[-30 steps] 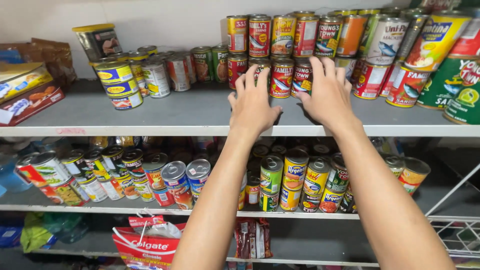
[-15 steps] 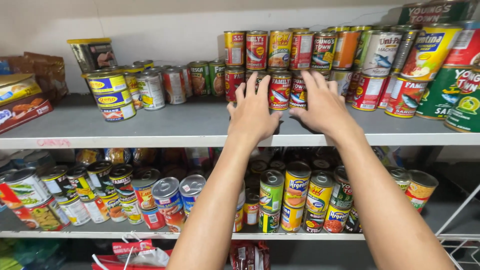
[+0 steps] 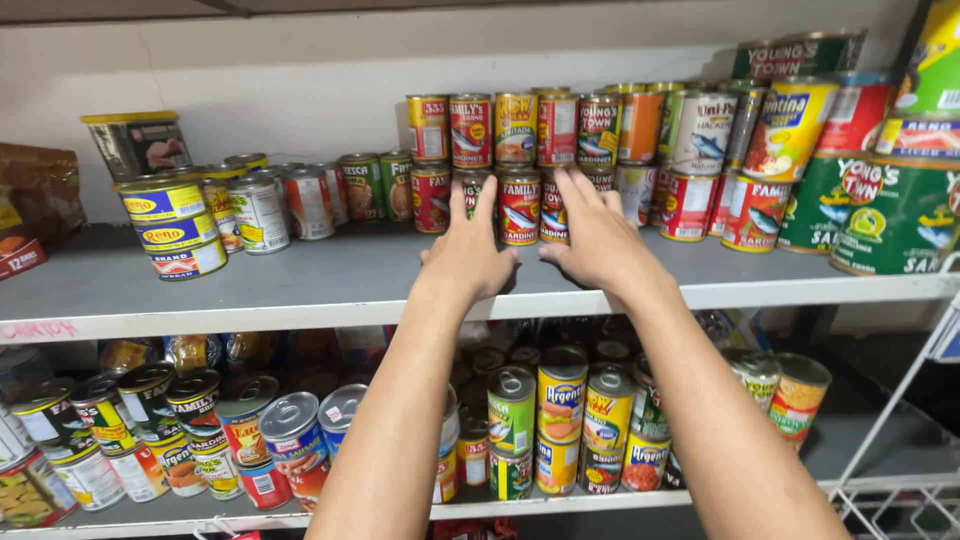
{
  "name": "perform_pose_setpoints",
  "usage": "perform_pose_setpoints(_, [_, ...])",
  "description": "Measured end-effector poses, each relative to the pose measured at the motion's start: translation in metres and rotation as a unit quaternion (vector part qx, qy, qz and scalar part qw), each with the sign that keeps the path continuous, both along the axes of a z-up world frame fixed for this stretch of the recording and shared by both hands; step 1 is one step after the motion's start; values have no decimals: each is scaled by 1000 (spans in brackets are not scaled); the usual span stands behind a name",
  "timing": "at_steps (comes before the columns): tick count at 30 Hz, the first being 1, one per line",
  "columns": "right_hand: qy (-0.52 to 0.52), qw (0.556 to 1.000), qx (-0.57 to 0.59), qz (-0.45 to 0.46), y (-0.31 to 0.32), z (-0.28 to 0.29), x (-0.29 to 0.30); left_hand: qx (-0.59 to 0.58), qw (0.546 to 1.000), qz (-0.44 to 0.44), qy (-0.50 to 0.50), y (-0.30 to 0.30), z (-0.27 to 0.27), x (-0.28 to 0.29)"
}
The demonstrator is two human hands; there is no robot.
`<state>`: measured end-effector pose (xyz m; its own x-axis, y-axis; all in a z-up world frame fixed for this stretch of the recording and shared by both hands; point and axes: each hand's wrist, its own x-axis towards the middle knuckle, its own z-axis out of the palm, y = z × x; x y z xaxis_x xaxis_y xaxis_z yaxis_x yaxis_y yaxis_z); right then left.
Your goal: Organizing and restocking various canned goods on grocery store shelves.
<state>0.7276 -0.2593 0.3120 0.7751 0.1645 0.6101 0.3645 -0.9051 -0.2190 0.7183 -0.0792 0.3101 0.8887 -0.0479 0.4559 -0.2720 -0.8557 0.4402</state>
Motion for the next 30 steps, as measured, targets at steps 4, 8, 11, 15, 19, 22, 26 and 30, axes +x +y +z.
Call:
perform_pose_setpoints(4, [21, 999, -15, -26, 3, 1, -6, 43, 999, 25, -15, -2, 4, -6])
perform_pose_setpoints(8, [-3, 1000, -20, -14, 1, 1, 5, 99, 991, 38, -81, 0, 8, -3])
perform_pose_setpoints(11, [13, 1000, -13, -21, 3, -1, 2, 109, 990, 33, -86, 1, 5, 5])
perform_pose_setpoints(15, [25, 999, -12, -19, 5, 3, 0, 108, 991, 34, -74, 0, 9, 5])
perform_pose_setpoints(19, [0, 1000, -6, -4, 3, 0, 5, 107, 990, 23, -85, 3, 2, 16])
perform_pose_setpoints(22, [-11, 1000, 4, 6, 1, -2, 7, 60, 994, 3, -86, 0, 1, 15])
perform_pose_setpoints(26, [-45, 999, 17, -10, 2, 0, -2, 33, 990, 16, -134, 0, 4, 12])
perform_pose_setpoints(30, [-74, 995, 38, -49, 4, 2, -8, -9, 971, 31, -235, 1, 2, 9])
